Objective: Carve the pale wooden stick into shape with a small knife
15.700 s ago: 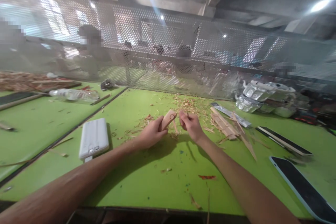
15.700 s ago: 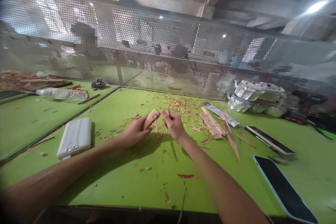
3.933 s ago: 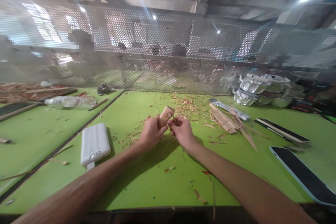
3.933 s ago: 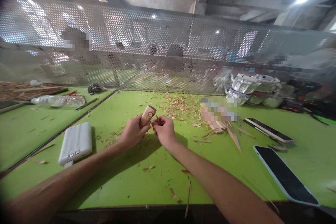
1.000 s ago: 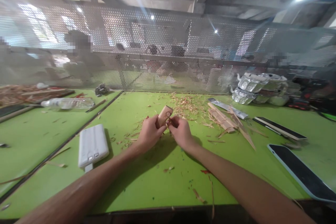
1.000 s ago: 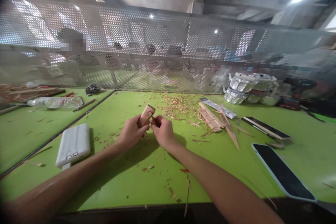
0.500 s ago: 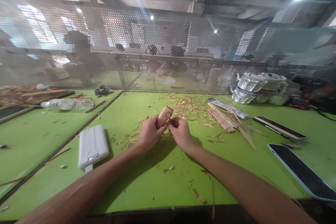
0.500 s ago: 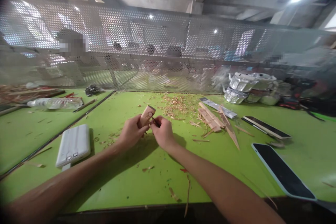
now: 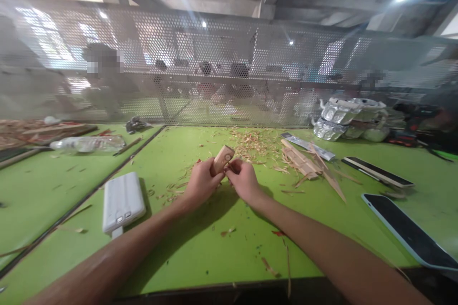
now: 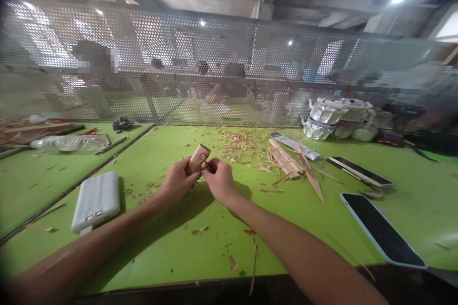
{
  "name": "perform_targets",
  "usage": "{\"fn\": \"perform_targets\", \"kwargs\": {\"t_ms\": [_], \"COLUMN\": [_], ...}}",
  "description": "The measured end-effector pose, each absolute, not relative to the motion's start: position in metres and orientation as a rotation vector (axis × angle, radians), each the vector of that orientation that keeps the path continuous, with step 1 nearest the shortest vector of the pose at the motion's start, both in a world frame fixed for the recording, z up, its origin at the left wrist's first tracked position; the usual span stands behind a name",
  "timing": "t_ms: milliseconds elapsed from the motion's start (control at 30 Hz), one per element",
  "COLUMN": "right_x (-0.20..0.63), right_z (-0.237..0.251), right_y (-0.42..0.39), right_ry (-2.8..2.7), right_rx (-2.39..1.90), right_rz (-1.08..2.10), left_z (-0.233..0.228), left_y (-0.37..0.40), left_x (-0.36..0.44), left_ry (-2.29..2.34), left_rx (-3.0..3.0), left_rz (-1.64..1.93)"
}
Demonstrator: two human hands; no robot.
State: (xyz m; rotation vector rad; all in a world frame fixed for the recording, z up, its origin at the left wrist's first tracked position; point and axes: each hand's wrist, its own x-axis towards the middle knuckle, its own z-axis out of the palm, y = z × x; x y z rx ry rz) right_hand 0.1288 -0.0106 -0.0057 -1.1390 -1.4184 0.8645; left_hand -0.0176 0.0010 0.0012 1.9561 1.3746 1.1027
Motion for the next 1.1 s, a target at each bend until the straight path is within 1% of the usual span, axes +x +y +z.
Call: {"fn": "perform_targets", "kwargs": {"t_ms": [233,400,533,767,900,1100], "right_x": [0.151,0.187,0.197,0.176,0.163,0.158], "right_z": [0.001,0.008,0.01,0.016,0.016,0.009], "right_y": [0.001,0.025,0.033,0.014,0.001,-0.002], "right_ry": [-1.362,-1.147,-1.11,-1.452,-1.655,-1.852], "right_rx": [-1.219,-1.333,-1.325,-1.141,-1.06,-1.019], "right_rz": [0.766,0.578,0.576,0.532,0.512,0.232], "left_z": [0.006,0.005,0.003,0.001,0.003,0.012], "left_y": [0.0,0.002,0.004,0.013,0.014,0.002], "left_x": [-0.02,-0.022,-0.022,-0.024,-0.024,-0.021], "left_ry": [1.302,1.295,1.29,1.346,1.242,0.956], "left_rx": [1.836,1.805,1.839,1.869,1.777,1.537], "left_rz": [1.105,1.118,1.064,1.039,1.03,0.847]}}
